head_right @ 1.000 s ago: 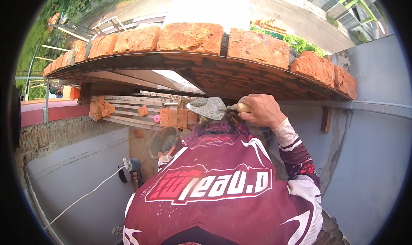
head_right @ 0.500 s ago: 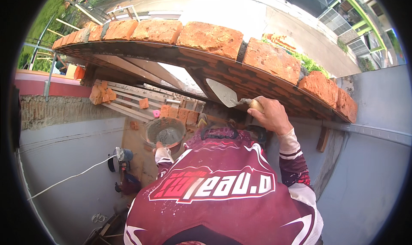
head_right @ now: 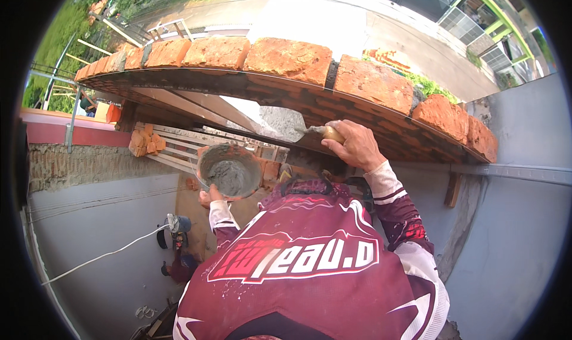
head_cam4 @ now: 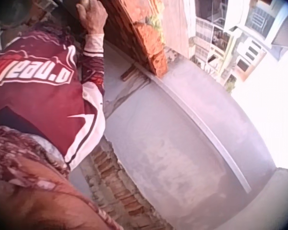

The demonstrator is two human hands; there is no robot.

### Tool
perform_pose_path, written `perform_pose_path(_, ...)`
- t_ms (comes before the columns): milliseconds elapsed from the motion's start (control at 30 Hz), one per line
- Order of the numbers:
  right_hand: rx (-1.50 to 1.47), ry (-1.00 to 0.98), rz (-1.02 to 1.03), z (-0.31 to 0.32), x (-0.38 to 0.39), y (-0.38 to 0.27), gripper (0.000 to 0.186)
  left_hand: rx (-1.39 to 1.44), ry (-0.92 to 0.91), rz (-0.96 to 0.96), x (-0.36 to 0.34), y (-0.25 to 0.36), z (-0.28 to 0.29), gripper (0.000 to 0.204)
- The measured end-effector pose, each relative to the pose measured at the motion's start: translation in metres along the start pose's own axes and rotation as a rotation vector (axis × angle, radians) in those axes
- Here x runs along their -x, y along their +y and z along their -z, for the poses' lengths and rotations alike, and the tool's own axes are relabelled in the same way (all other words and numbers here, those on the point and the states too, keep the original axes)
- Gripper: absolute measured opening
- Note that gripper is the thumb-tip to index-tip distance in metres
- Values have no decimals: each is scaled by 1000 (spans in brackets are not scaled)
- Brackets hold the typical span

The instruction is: The person scoops mortar from a bucket with a trowel and applies it to a brick wall. They then place bricks onto the mortar and adjust them by hand to align the course.

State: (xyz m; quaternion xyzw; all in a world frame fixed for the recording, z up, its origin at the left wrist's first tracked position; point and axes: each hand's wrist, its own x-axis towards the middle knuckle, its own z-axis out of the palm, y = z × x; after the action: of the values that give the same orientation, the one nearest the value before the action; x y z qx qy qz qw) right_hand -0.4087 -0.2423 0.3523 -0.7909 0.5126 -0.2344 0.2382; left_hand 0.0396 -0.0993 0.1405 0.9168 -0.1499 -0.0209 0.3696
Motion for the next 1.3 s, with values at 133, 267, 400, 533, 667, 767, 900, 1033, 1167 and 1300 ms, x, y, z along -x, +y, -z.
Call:
perform_pose_path(133, 107, 105, -93, 8, -5, 18, 37, 150, -39, 50, -12, -12, -19, 64)
perform_pose_path(267, 94, 97, -101, 6, 0, 22, 37, 27, -43, -33, -11, -17, -19, 65)
perform_pose_path(400, 80, 140, -106, 0, -2, 24, 38, 91, -247, 111, 0, -5, 0, 56)
perform_pose_path(533, 76, 138, -142, -8, -5, 22, 36, 178, -198, 172, 16, 8, 10, 57)
perform_pose_path(667, -20, 130, -91, -16, -6, 17, 35, 213, -213, 158, 15, 8, 10, 60)
perform_pose_path(767, 17, 99, -149, -23, -7, 11, 36, 305, -228, 202, 12, 8, 6, 62)
perform_pose_path(900, 91, -301, -43, -50, -11, -10, 35, 332, -213, 187, 13, 23, 12, 22)
perform_pose_path(1033, 308, -508, 87, -90, -29, -38, 32, 392, -211, 39, 16, 57, 22, 22)
perform_pose_path(1167, 438, -312, 286, -127, -59, -59, 22, 596, -316, -56, 16, 95, 30, 26)
perform_pose_path(1300, 555, -489, 353, -164, -78, -82, 18, 769, -375, -219, 19, 127, 28, 29)
